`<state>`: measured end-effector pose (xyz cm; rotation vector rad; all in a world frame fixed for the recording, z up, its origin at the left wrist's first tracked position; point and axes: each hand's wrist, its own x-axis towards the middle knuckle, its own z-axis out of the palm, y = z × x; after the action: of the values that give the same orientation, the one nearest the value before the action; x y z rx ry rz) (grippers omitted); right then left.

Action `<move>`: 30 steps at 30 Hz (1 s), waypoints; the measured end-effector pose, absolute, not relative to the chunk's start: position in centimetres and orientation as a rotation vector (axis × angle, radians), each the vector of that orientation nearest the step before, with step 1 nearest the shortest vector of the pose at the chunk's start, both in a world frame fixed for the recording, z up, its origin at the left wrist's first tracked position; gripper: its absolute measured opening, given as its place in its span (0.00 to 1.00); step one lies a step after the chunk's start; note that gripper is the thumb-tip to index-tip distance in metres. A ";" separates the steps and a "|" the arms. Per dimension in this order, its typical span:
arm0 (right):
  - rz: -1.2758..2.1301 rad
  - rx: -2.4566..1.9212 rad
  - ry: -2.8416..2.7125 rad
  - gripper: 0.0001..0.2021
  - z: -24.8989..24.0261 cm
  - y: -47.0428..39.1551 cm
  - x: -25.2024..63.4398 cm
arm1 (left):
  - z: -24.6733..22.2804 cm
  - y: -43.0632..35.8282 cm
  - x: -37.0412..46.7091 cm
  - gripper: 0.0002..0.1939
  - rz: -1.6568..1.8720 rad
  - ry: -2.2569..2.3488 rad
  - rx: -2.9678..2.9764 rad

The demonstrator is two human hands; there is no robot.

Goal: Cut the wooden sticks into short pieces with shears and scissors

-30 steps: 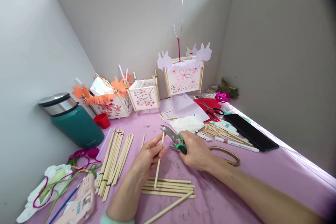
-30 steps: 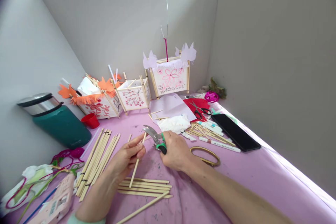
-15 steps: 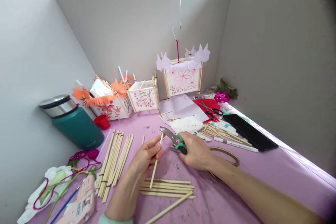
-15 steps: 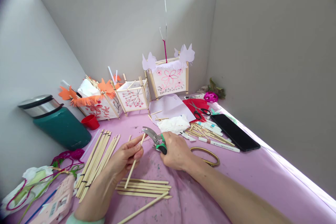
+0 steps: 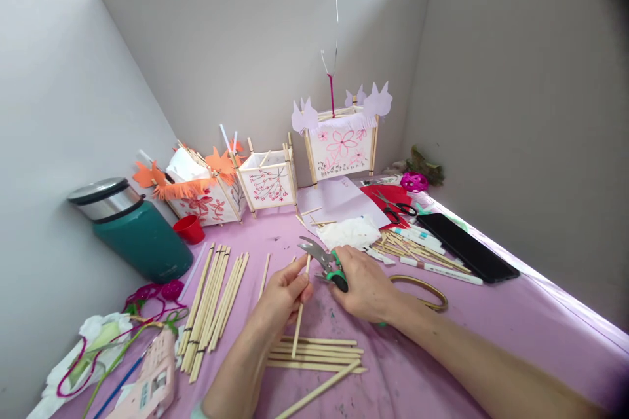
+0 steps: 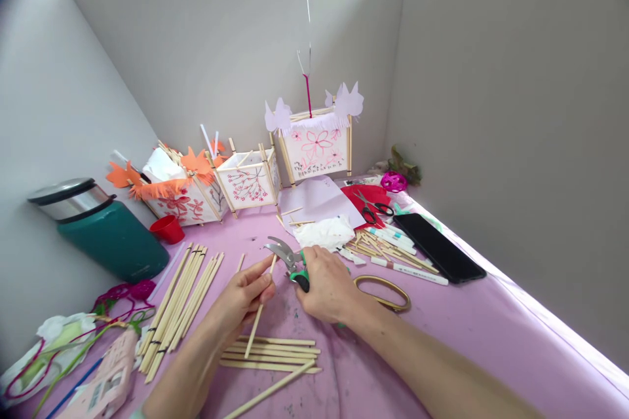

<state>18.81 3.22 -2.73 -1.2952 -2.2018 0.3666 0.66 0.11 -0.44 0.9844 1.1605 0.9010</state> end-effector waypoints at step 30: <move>0.243 -1.355 -2.257 0.13 -2.5 3.0 19.0 | -0.3 0.1 0.4 0.42 0.985 1.154 0.977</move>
<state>18.96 2.97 -2.49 -1.3551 -2.2572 0.2426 0.37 0.14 -0.30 0.9771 1.1536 0.9849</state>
